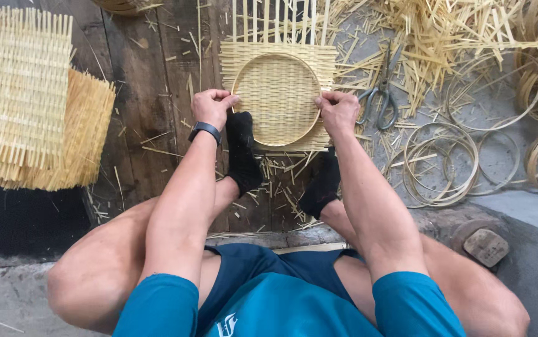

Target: The person weaves bamboo strips into a circular mat, places it into a wooden frame, and uses large shears to trim the excess bamboo strips from around the edge of the frame.

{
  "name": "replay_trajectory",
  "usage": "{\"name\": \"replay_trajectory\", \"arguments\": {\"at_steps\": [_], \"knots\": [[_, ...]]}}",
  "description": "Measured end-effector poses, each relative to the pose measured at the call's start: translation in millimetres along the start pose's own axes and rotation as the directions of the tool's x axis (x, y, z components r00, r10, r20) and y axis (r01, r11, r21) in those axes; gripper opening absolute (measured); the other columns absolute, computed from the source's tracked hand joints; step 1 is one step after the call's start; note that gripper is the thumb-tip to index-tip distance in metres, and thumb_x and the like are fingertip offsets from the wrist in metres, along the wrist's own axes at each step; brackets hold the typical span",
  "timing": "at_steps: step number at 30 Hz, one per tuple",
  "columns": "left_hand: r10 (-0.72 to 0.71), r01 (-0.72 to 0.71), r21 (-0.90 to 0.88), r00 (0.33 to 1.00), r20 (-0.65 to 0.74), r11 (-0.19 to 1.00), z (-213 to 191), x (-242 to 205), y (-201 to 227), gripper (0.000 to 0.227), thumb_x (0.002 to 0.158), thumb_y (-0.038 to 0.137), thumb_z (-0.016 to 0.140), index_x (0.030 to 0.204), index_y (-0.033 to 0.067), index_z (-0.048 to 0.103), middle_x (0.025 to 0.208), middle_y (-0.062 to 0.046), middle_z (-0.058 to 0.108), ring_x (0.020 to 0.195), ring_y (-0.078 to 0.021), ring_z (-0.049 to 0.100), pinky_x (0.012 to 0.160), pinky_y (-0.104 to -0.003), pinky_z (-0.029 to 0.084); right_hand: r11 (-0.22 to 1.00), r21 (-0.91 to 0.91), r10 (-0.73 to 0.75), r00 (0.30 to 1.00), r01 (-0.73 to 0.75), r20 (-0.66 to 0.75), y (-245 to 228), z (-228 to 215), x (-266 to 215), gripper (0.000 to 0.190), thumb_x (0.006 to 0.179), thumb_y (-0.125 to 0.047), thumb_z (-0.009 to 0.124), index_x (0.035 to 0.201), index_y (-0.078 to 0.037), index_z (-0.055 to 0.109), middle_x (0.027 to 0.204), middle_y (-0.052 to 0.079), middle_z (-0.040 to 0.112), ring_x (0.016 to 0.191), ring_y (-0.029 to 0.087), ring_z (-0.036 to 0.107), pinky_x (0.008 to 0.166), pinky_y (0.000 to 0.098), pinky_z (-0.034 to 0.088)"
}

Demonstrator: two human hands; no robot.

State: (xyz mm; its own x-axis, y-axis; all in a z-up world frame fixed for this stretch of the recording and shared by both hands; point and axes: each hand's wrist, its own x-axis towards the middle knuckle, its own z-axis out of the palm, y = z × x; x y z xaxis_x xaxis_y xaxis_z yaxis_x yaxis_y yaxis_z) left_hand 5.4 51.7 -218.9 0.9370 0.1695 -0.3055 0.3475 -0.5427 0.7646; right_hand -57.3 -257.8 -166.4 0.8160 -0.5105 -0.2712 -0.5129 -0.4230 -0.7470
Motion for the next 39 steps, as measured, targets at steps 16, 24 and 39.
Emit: {"name": "replay_trajectory", "arguments": {"at_steps": [16, 24, 39], "knots": [[-0.02, 0.026, -0.199, 0.999, 0.031, 0.98, 6, -2, -13, 0.02, 0.075, 0.013, 0.092, 0.088, 0.0035, 0.08, 0.077, -0.004, 0.078, 0.066, -0.0068, 0.069, 0.064, -0.025, 0.057, 0.983, 0.183, -0.011, 0.987, -0.019, 0.161, 34, 1, 20, 0.023, 0.077, -0.014, 0.088, 0.094, -0.002, 0.08, 0.08, 0.004, 0.078, 0.069, 0.007, 0.07, 0.065, 0.0235, 0.057], [0.269, -0.285, 0.162, 0.956, 0.115, 0.945, -11, 20, 36, 0.027, 0.075, 0.021, 0.088, 0.098, 0.0114, 0.079, 0.097, -0.009, 0.075, 0.093, -0.0237, 0.067, 0.084, -0.041, 0.056, 0.608, -0.268, -0.661, 0.664, 0.747, 0.351, -44, 22, -46, 0.091, 0.083, -0.041, 0.081, 0.146, 0.011, 0.04, 0.145, 0.034, 0.041, 0.14, 0.047, 0.035, 0.12, 0.056, 0.027], [0.603, -0.616, 0.026, 0.779, 0.174, 0.788, 70, 68, 71, 0.024, 0.098, 0.049, 0.068, 0.109, 0.0323, 0.082, 0.113, 0.007, 0.069, 0.104, -0.0192, 0.058, 0.087, -0.035, 0.053, 0.336, -0.382, -0.654, 0.505, 0.861, 0.563, -45, 72, -60, 0.086, 0.079, -0.044, 0.075, 0.148, 0.003, 0.053, 0.153, 0.03, 0.041, 0.145, 0.046, 0.034, 0.115, 0.0689, 0.025]]}}
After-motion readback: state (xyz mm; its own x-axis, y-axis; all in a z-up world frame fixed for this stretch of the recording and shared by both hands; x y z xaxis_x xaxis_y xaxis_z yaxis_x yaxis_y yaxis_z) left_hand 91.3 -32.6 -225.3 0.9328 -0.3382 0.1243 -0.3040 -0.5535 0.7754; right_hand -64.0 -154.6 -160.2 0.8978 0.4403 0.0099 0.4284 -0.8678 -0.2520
